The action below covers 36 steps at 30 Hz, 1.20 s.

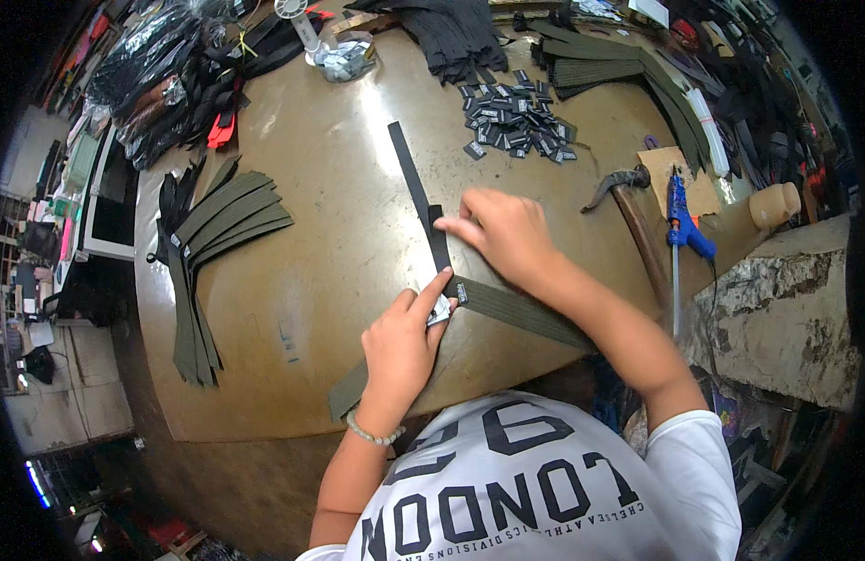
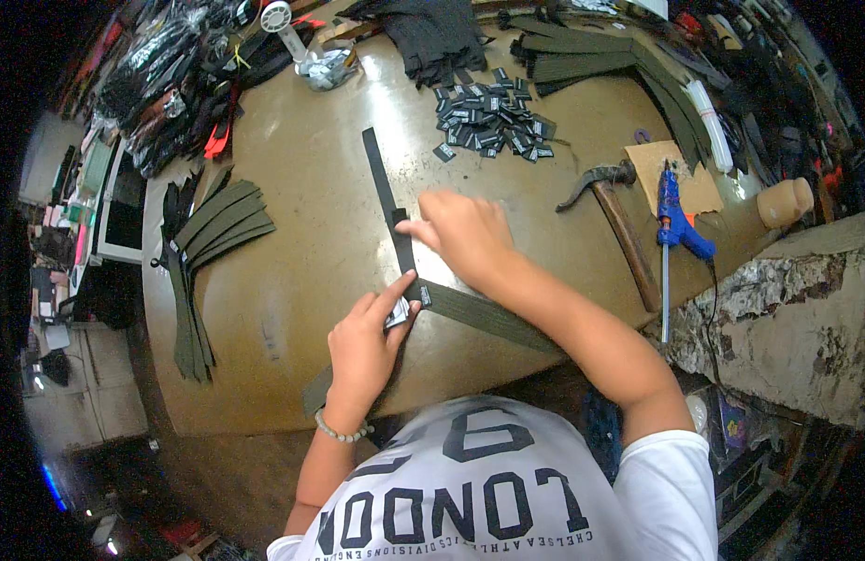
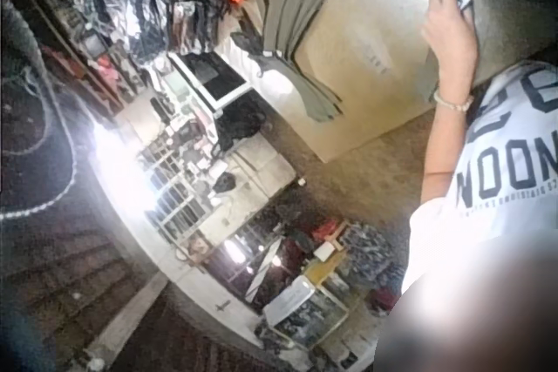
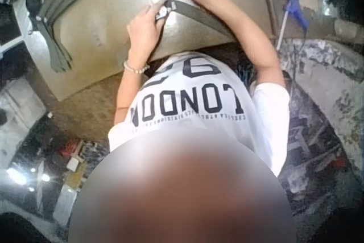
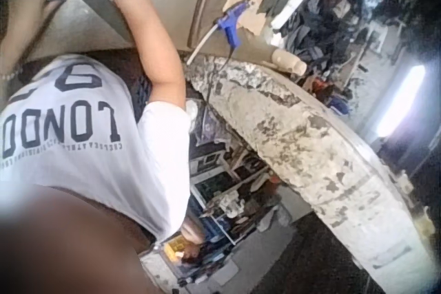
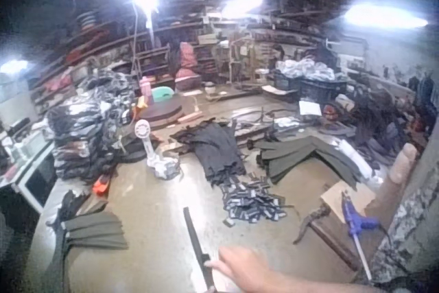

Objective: The person assembles fabric parts by applying hot glue to a black strap and attaching small white tags and green fabric pieces. They repeat this process multiple times, handling the strap, tags, and fabric pieces one at a time.

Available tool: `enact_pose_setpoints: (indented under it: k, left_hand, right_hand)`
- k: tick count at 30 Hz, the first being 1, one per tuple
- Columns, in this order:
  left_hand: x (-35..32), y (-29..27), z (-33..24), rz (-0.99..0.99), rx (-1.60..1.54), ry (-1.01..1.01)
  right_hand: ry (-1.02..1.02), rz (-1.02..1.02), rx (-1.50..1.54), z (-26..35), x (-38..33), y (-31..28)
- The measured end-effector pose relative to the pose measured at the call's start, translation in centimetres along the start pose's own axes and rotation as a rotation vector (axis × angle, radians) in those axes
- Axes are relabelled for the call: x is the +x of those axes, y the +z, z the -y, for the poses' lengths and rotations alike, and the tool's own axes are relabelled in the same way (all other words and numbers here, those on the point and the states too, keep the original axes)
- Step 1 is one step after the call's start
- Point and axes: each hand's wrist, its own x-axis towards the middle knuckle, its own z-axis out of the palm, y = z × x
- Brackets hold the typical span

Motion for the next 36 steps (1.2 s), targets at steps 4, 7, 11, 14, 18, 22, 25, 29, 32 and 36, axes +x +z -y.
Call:
enact_pose_setpoints:
  k: [4,7,11,14,18,22,25,29,32,36]
  left_hand:
    - [-0.2,0.1,0.0,-0.027,0.019,0.007]
    - [-0.2,0.1,0.0,-0.015,0.028,0.002]
    - [-0.2,0.2,-0.1,-0.008,0.014,-0.013]
    - [-0.3,0.2,-0.2,-0.013,0.042,-0.017]
    - [-0.5,0.3,-0.4,-0.022,0.073,-0.003]
    - [-0.4,0.5,-0.8,-0.036,0.114,0.002]
    - [-0.3,0.3,-0.7,-0.027,0.025,-0.018]
    - [-0.7,-1.1,0.2,-0.202,-0.243,0.034]
    - [-1.5,-2.1,0.6,-0.217,-0.225,-0.01]
    - [-2.2,-1.9,0.5,-0.205,-0.223,-0.05]
  right_hand:
    - [-0.488,0.12,0.213,0.4,-5.0,-1.7]
    - [-0.523,0.15,0.03,-0.3,-7.1,-1.8]
    - [-0.598,0.186,-0.161,-0.9,-8.0,-1.7]
    - [-0.611,0.175,-0.249,-0.7,-8.2,-1.6]
    - [-0.583,0.178,-0.263,0.4,-8.3,-1.5]
    - [-0.434,0.254,-0.125,-0.2,-8.0,-4.5]
    - [0.149,-0.039,-0.371,-3.9,-9.2,-10.8]
    - [0.503,-0.133,-0.647,-11.6,-13.3,-17.7]
    - [0.403,-0.119,-0.398,-16.3,-15.1,-18.2]
    - [0.385,-0.297,-0.094,-18.9,-15.5,-17.6]
